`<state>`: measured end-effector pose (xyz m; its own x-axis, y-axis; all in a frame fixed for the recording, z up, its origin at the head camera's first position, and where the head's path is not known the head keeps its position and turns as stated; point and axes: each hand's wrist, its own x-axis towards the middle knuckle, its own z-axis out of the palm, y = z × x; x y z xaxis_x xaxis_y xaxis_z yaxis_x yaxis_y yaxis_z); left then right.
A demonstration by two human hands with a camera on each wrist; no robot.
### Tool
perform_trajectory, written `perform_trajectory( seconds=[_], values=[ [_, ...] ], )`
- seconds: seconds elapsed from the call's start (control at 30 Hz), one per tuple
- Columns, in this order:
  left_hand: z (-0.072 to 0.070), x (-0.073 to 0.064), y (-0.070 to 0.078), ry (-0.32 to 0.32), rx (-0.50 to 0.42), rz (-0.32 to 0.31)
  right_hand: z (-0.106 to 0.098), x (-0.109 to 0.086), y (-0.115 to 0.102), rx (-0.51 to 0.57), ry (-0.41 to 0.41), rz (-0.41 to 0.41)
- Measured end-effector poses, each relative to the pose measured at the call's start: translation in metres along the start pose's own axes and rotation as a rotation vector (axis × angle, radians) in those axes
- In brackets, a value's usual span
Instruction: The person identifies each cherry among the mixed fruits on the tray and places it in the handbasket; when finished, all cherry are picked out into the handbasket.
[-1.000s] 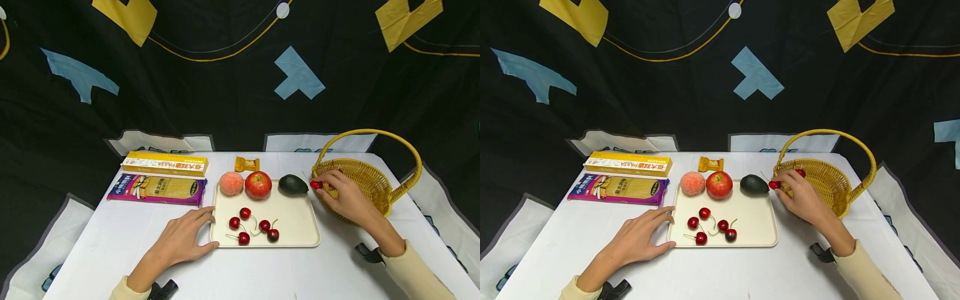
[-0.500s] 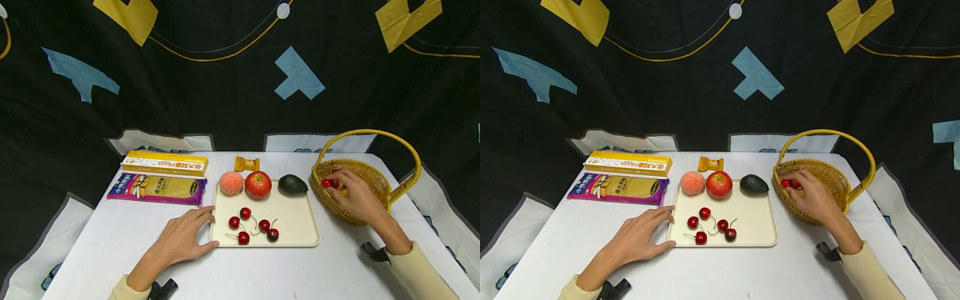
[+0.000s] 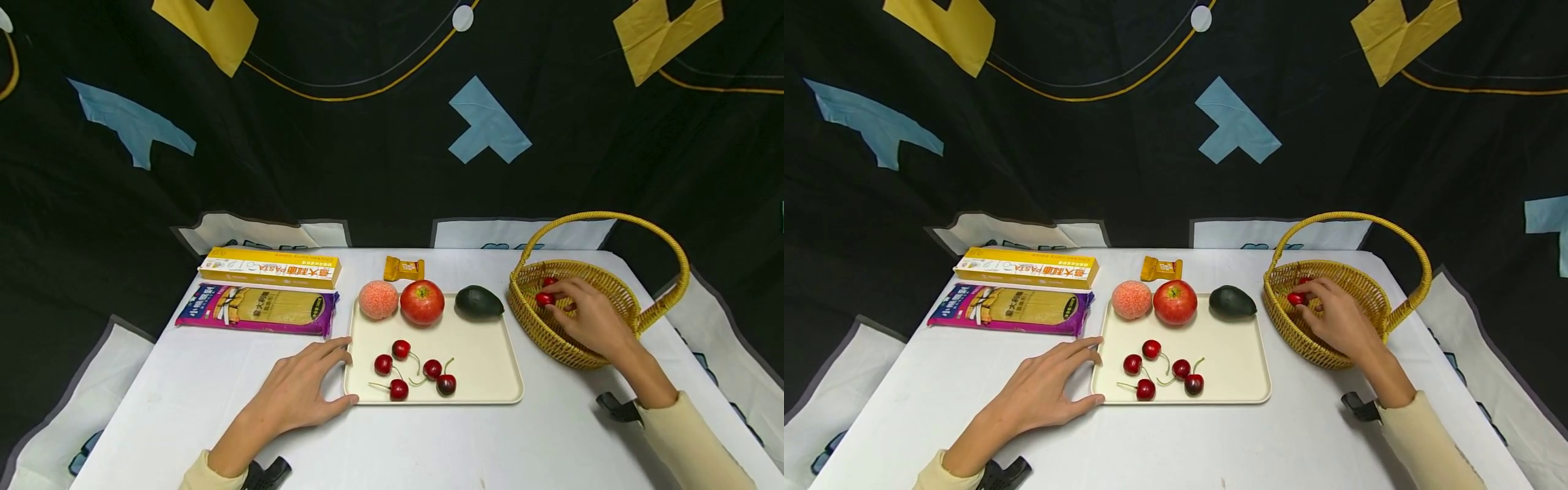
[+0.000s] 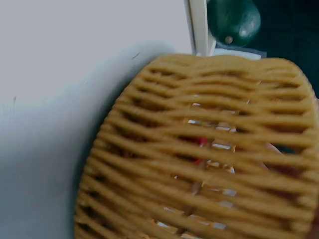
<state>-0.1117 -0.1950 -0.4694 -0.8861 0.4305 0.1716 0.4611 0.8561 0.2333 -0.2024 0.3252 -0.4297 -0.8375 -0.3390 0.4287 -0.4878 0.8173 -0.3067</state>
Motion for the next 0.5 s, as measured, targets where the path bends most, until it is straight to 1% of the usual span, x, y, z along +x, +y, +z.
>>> perform_trajectory(
  seconds=[0.23,0.5],
  values=[
    [-0.0001,0.0003,-0.0001,0.0,-0.004,-0.002,0.0016,-0.0007,0.0086,0.01,-0.047,0.034],
    [-0.0001,0.0001,-0.0001,-0.011,-0.007,-0.012,0.0047,0.0011,0.0112,0.008,-0.116,0.069]
  ],
)
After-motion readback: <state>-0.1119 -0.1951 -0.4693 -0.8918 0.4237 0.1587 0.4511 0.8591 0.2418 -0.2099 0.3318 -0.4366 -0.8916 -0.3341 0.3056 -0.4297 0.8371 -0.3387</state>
